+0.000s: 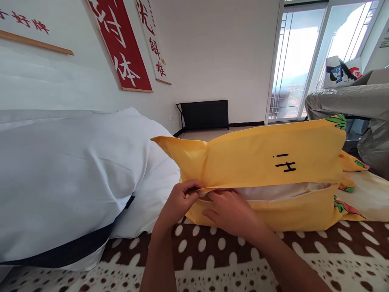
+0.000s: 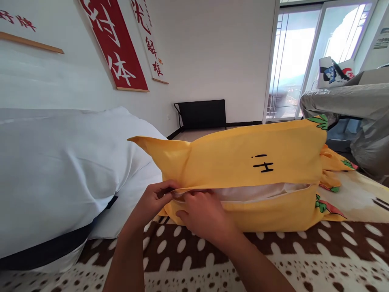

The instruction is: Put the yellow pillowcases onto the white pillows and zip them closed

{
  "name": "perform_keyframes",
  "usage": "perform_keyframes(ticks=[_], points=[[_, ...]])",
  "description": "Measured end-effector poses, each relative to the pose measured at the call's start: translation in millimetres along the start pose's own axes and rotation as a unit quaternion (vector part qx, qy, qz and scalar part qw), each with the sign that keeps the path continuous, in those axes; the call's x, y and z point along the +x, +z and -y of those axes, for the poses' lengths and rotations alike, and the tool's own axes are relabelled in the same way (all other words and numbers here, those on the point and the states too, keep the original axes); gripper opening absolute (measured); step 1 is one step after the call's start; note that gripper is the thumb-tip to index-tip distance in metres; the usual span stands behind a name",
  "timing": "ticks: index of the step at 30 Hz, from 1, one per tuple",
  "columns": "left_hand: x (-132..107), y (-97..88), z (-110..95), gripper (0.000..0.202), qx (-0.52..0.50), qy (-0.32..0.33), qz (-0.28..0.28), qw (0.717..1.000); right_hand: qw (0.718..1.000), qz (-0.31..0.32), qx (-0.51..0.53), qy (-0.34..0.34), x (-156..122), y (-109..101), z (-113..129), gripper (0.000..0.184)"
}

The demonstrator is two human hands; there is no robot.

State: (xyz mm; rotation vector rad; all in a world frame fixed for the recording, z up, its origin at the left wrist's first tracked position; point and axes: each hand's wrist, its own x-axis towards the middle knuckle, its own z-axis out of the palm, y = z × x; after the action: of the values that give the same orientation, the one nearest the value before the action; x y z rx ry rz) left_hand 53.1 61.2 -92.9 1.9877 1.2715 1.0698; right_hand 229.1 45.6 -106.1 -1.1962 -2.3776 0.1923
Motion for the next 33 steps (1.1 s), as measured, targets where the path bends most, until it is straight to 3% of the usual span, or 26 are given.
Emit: perform_keyframes(ticks=[4, 7, 11, 16, 19, 29, 33], points=[[4.7, 0.5, 12.0, 0.017, 0.03, 0.002, 0.021, 0.999, 0.996, -0.022, 0.069, 0.043, 4.4, 29.4, -26.5, 0.037], [9.6, 4.3, 18.6, 0.02, 0.034, -0.003, 0.031, 0.999, 0.997, -0.015, 0.08, 0.017, 0.4, 27.3, -32.3, 0.032], [10.4, 4.0, 18.8, 0.021, -0.006, -0.032, 0.033, 0.999, 0.997, -0.031, 0.049, -0.056, -7.4, 16.5, -15.6, 0.023], [7.9, 1.5, 14.2, 0.021, -0.09, -0.111, -0.015, 0.99, 0.98, -0.184, -0.012, -0.075, -14.6, 26.9, 4.6, 0.016], [7.4, 4.3, 9.6, 0.021, -0.093, -0.124, -0.048, 0.987, 0.966, -0.229, -0.007, -0.121, -17.6, 35.5, 11.6, 0.016], [0.3, 11.3, -10.5, 0.019, -0.029, -0.127, -0.072, 0.989, 0.979, -0.188, 0.05, -0.067, -9.9, 61.1, 3.7, 0.021], [4.8, 22.5, -12.2, 0.015, -0.028, -0.129, -0.062, 0.989, 0.971, -0.226, 0.055, -0.046, -6.8, 67.3, -1.2, 0.023]])
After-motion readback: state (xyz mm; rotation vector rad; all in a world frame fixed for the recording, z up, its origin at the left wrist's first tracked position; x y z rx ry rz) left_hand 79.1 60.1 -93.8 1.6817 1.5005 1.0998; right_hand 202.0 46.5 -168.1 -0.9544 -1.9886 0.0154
